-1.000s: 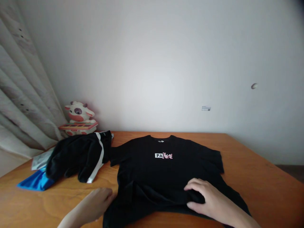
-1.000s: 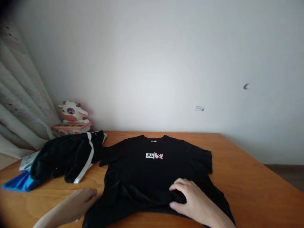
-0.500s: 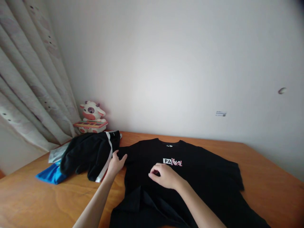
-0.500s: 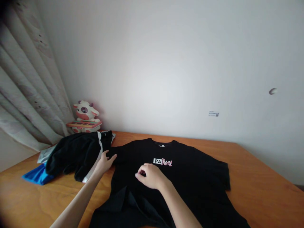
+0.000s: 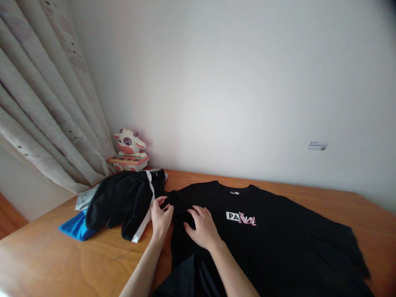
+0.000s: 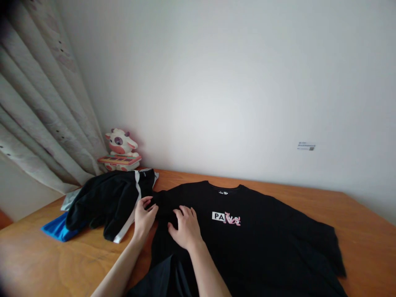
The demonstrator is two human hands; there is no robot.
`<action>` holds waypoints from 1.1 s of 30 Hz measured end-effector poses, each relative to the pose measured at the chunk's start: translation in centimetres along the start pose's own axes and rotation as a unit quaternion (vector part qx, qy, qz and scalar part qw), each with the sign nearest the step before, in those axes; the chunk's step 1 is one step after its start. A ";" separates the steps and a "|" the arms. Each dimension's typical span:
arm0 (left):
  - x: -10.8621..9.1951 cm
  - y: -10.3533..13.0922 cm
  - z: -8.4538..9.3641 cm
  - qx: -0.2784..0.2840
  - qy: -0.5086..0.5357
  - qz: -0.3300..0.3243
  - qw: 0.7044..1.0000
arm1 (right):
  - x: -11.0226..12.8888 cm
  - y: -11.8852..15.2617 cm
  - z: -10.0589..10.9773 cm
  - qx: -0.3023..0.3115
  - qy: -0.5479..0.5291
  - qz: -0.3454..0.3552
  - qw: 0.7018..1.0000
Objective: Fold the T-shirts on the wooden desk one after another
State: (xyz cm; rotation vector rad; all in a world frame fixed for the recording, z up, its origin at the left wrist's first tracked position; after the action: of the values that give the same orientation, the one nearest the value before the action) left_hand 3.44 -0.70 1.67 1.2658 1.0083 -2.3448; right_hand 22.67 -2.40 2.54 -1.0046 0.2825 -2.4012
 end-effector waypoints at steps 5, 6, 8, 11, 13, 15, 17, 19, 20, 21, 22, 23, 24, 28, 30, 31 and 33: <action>0.0 0.0 0.1 -0.002 -0.160 -0.054 0.986 | -0.7 0.3 0.2 -0.020 -0.061 0.000 0.998; 0.1 -0.1 0.2 -0.003 -0.169 -0.053 0.984 | -0.8 0.3 0.4 -0.026 -0.072 0.003 0.997; 0.2 -0.1 0.4 0.004 -0.183 -0.061 0.981 | -0.9 0.2 0.6 -0.032 -0.085 0.014 0.996; 0.2 0.0 0.3 0.026 -0.221 -0.089 0.971 | -0.7 0.3 0.7 -0.034 -0.089 0.026 0.995; 0.4 0.2 0.1 0.032 -0.239 -0.096 0.966 | -0.6 0.4 0.8 -0.035 -0.088 0.029 0.995; 0.6 0.4 -0.2 0.031 -0.246 -0.094 0.964 | -0.5 0.5 0.8 -0.033 -0.087 0.031 0.995; 0.8 0.5 -0.4 0.030 -0.248 -0.093 0.964 | -0.5 0.7 0.7 -0.030 -0.083 0.032 0.996; 0.9 0.6 -0.7 0.031 -0.241 -0.098 0.965 | -0.6 0.7 0.6 -0.029 -0.074 0.033 0.996; 0.8 0.6 -0.8 0.032 -0.237 -0.101 0.966 | -0.7 0.7 0.5 -0.029 -0.070 0.033 0.997; 0.8 0.6 -0.9 0.032 -0.231 -0.105 0.967 | -0.8 0.7 0.4 -0.029 -0.067 0.034 0.997; 0.7 0.6 -1.0 0.029 -0.223 -0.109 0.968 | -0.9 0.7 0.4 -0.030 -0.066 0.035 0.997; 0.6 0.6 -1.0 0.024 -0.213 -0.113 0.970 | -0.9 0.7 0.4 -0.030 -0.066 0.036 0.997; 0.4 0.6 -1.0 0.017 -0.203 -0.117 0.972 | -0.9 0.7 0.4 -0.031 -0.067 0.037 0.997; 0.2 0.5 -1.0 -0.004 -0.160 -0.115 0.980 | -0.8 0.7 0.5 -0.033 -0.070 0.040 0.996; -0.2 0.4 -0.8 -0.005 -0.141 -0.113 0.984 | -0.7 0.7 0.5 -0.034 -0.080 0.042 0.995; -0.5 0.5 -0.6 -0.007 -0.132 -0.120 0.984 | -0.8 0.6 0.4 -0.037 -0.092 0.042 0.994; -2.0 0.9 -0.1 -0.009 -0.120 -0.166 0.979 | -1.1 0.4 0.4 -0.060 -0.138 0.029 0.988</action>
State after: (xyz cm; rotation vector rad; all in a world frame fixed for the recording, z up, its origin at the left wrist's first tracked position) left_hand 5.13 -1.36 2.86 0.8292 1.2314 -2.6469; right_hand 23.78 -2.16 2.01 -1.3486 0.3532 -2.1796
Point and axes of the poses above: each hand's wrist, its own y-axis away from the middle knuckle, its own z-axis out of the back of the hand, x = y × z, the point moved 4 cm from there along -y, towards the middle knuckle, and after that the axes turned 8 degrees about -y, right-handed, at the moved point
